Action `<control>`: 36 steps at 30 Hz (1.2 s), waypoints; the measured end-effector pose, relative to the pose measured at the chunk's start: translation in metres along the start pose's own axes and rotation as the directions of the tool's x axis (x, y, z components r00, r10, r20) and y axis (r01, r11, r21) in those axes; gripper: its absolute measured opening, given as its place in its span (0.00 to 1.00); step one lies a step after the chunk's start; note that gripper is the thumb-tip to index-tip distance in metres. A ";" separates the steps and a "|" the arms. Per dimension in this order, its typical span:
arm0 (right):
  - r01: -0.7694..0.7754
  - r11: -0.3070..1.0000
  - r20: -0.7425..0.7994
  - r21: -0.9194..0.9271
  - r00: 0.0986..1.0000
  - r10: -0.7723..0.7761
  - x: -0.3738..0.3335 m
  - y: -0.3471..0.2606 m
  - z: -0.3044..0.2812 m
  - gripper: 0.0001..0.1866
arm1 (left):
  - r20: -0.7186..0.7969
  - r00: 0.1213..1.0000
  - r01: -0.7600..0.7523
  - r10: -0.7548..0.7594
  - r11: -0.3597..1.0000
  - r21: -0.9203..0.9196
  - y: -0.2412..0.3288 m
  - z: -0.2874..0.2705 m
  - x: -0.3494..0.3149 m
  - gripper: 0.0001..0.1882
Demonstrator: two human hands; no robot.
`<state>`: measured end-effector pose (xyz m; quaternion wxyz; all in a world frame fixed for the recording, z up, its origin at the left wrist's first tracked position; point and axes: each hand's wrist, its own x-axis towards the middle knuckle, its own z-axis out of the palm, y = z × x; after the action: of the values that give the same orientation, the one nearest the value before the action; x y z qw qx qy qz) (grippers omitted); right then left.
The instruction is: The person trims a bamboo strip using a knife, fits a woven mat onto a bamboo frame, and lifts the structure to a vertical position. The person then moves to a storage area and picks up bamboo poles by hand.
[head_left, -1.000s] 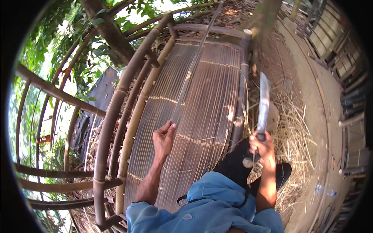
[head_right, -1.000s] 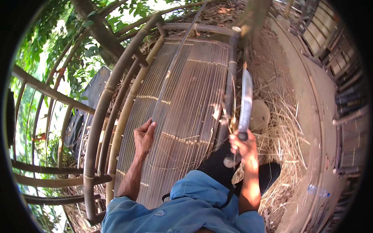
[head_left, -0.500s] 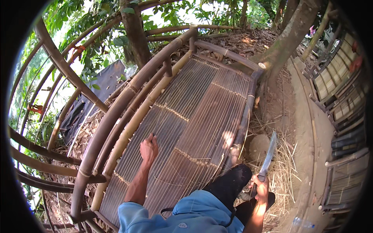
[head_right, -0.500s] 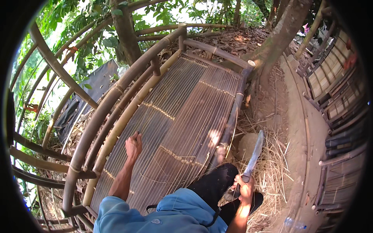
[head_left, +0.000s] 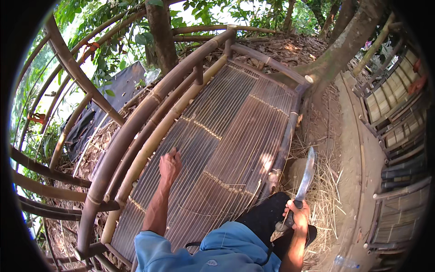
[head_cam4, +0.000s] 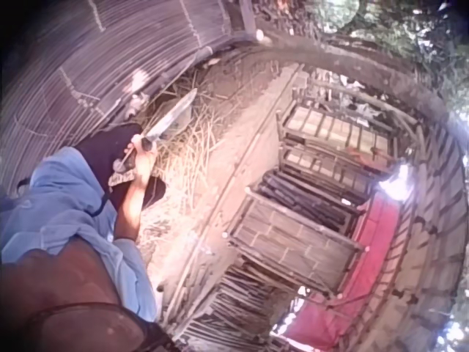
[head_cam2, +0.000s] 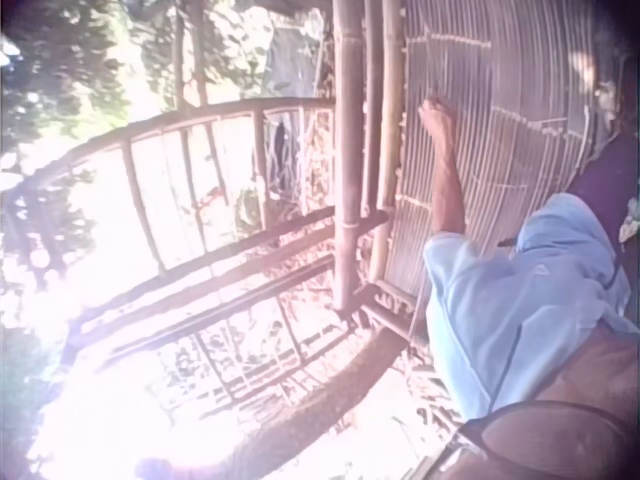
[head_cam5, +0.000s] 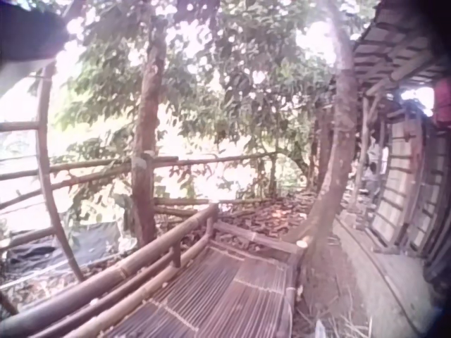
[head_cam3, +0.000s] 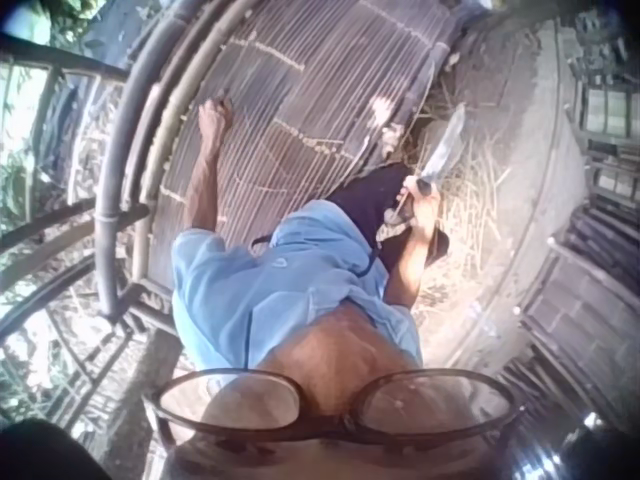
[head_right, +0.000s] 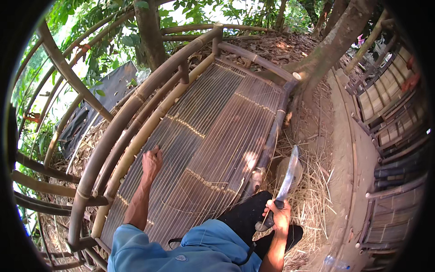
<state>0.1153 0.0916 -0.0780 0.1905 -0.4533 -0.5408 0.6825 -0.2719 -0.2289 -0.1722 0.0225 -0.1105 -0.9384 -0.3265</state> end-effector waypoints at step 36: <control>0.714 0.225 0.734 -0.663 0.680 0.003 -0.001 0.009 0.212 0.16 | -0.537 0.803 0.516 -0.258 0.753 0.409 -0.248 -0.141 -0.270 0.39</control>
<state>-0.0572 -0.0324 -0.0853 -0.1230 -0.0851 -0.9496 0.2754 -0.0684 -0.5573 -0.2426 0.1978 0.1812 -0.9612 -0.0643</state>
